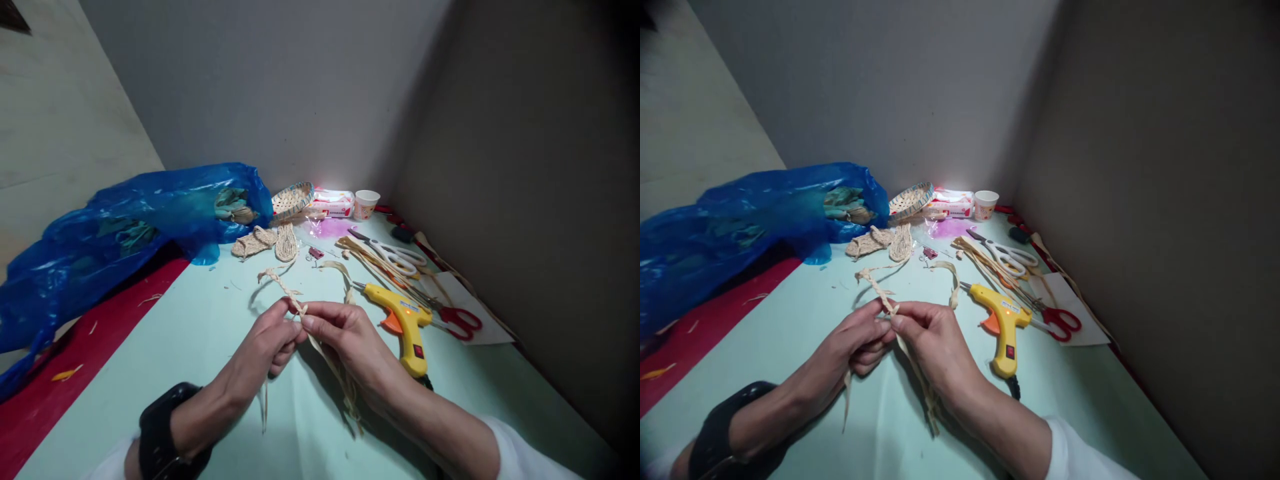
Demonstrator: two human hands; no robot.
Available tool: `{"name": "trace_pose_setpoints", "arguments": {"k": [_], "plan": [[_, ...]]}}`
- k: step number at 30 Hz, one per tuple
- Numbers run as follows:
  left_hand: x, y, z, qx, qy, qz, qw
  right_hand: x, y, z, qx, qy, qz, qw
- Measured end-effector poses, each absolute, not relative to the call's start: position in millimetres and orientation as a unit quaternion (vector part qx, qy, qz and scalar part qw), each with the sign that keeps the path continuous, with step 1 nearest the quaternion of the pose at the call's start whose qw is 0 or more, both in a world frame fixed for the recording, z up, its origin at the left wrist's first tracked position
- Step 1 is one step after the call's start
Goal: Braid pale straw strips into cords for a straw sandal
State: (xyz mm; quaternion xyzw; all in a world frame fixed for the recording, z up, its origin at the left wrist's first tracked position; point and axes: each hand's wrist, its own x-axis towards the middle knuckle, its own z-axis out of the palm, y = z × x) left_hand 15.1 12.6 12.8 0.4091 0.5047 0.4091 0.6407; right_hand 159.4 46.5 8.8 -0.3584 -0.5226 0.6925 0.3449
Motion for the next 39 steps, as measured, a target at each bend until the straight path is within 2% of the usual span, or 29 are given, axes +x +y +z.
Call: {"name": "trace_pose_setpoints", "arguments": {"k": [6,9,11,15,18,21,25,28,32,36,39], "plan": [[15.7,14.1,16.9,0.473,0.506,0.434,0.576,162.4,43.2,13.2,-0.343,-0.490,0.720,0.352],[12.4,14.9,17.0,0.514,0.521,0.420,0.536,163.7,42.9,15.1,-0.330,-0.534,0.690,0.362],[11.3,13.9,16.6,0.540,0.553,0.408,0.486,165.8,43.4,16.3,-0.342,-0.624,0.604,0.359],[13.5,9.9,17.6,0.612,0.616,0.375,0.325,171.1,44.9,14.6,-0.362,-0.824,0.289,0.325],[15.9,9.0,18.2,0.613,0.638,0.378,0.272,172.0,42.8,10.2,-0.353,-0.882,0.108,0.294],[16.3,11.1,16.0,0.567,0.638,0.419,0.309,169.1,35.8,5.8,-0.337,-0.890,0.052,0.303],[14.5,15.1,10.5,0.448,0.580,0.478,0.484,163.7,26.6,0.9,-0.273,-0.906,-0.006,0.323],[12.1,17.0,7.5,0.380,0.546,0.501,0.553,161.8,26.5,0.1,-0.229,-0.909,-0.085,0.337],[9.3,18.4,6.6,0.370,0.543,0.514,0.551,160.3,30.7,2.7,-0.193,-0.903,-0.147,0.354],[11.0,16.3,10.0,0.373,0.563,0.516,0.527,155.5,27.8,-2.1,-0.166,-0.908,-0.148,0.356],[11.5,14.3,12.2,0.330,0.555,0.523,0.557,153.1,20.3,-7.9,-0.155,-0.921,-0.146,0.327]]}}
